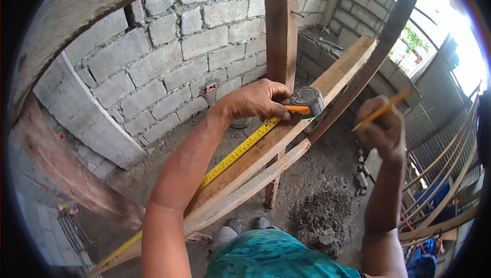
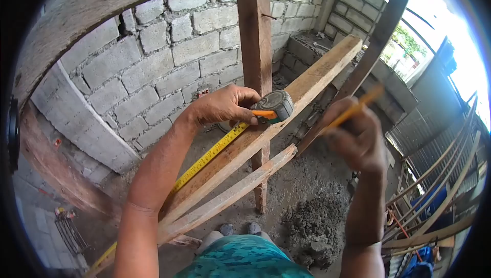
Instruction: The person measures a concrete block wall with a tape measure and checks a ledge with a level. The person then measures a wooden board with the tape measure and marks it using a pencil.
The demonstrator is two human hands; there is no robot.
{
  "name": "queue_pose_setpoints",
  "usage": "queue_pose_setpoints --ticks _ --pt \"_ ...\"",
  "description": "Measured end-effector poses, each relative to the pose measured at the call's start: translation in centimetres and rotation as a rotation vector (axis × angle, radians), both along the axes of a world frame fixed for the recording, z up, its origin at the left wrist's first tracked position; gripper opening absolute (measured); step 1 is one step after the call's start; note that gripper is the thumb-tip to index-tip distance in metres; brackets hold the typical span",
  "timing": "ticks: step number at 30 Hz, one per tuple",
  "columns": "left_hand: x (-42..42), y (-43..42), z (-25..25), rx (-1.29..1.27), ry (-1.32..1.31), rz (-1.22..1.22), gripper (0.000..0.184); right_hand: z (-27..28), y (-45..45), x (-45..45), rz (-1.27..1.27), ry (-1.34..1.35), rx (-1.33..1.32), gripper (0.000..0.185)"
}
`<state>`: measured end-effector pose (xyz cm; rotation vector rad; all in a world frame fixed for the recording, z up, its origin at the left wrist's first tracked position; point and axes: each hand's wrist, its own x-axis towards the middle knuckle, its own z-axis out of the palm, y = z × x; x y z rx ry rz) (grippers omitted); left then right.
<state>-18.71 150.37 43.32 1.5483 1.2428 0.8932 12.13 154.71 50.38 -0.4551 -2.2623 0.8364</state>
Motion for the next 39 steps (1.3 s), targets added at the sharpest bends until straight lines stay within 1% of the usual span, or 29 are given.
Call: queue_pose_setpoints --ticks 1,3,5,7,9,10,11,13,14,16,17,19,22,25,29,31,39 --pt "0.0 -0.3 0.0 0.011 -0.011 0.018 0.044 -1.3 -0.3 -1.1 0.150 0.102 -0.146 0.017" --pt "-0.9 0.3 -1.3 0.044 -0.034 0.049 0.042 -2.6 -1.1 -3.6 0.207 -0.018 -0.094 0.016" --pt "-1.5 0.6 -1.9 0.079 -0.044 0.057 0.039 -4.3 -0.6 -5.8 0.211 -0.202 -0.082 0.016" --pt "-1.4 0.6 -2.1 0.091 -0.122 0.058 0.036 -4.1 -1.0 -7.5 0.206 -0.200 -0.047 0.018" --pt "-1.2 0.5 -2.1 0.078 -0.110 0.075 0.037 -4.0 -0.6 -8.5 0.108 -0.332 -0.055 0.021" --pt "-1.1 0.4 -2.2 0.059 -0.086 0.085 0.037 -4.5 0.1 -9.2 0.143 -0.254 0.029 0.023" --pt "-1.2 0.5 -2.6 0.062 -0.093 0.091 0.037 -4.4 0.3 -9.3 0.149 -0.261 0.032 0.023" --pt "-1.4 0.7 -3.0 0.033 -0.148 0.104 0.038 -4.0 0.3 -9.8 0.052 -0.466 -0.039 0.026" --pt "-1.5 0.7 -3.0 0.037 -0.152 0.111 0.038 -4.1 0.4 -10.0 0.057 -0.471 -0.035 0.026" --pt "-1.6 0.7 -2.9 -0.021 -0.113 0.118 0.039 -4.6 0.4 -10.3 0.036 -0.448 0.085 0.029" --pt "-1.7 0.8 -3.1 -0.020 -0.116 0.120 0.039 -4.4 0.3 -10.4 0.038 -0.450 0.087 0.029" --pt "-1.8 1.0 -3.4 0.000 -0.134 0.112 0.040 -3.9 0.1 -10.7 -0.032 -0.541 0.036 0.029" --pt "-1.9 1.0 -3.4 -0.006 -0.142 0.120 0.041 -4.0 0.0 -10.9 -0.035 -0.500 0.052 0.030" --pt "-1.9 1.0 -3.5 -0.001 -0.160 0.116 0.044 -3.7 0.2 -10.9 -0.017 -0.553 0.102 0.032" --pt "-1.9 0.8 -3.4 -0.015 -0.141 0.136 0.044 -3.4 0.0 -11.0 0.015 -0.534 0.106 0.032" --pt "-1.9 0.8 -3.3 0.000 -0.115 0.144 0.041 -3.6 0.2 -11.2 -0.036 -0.597 0.036 0.031" --pt "-1.9 0.8 -3.1 -0.029 -0.136 0.134 0.037 -4.2 1.2 -11.0 0.072 -0.510 0.085 0.031"
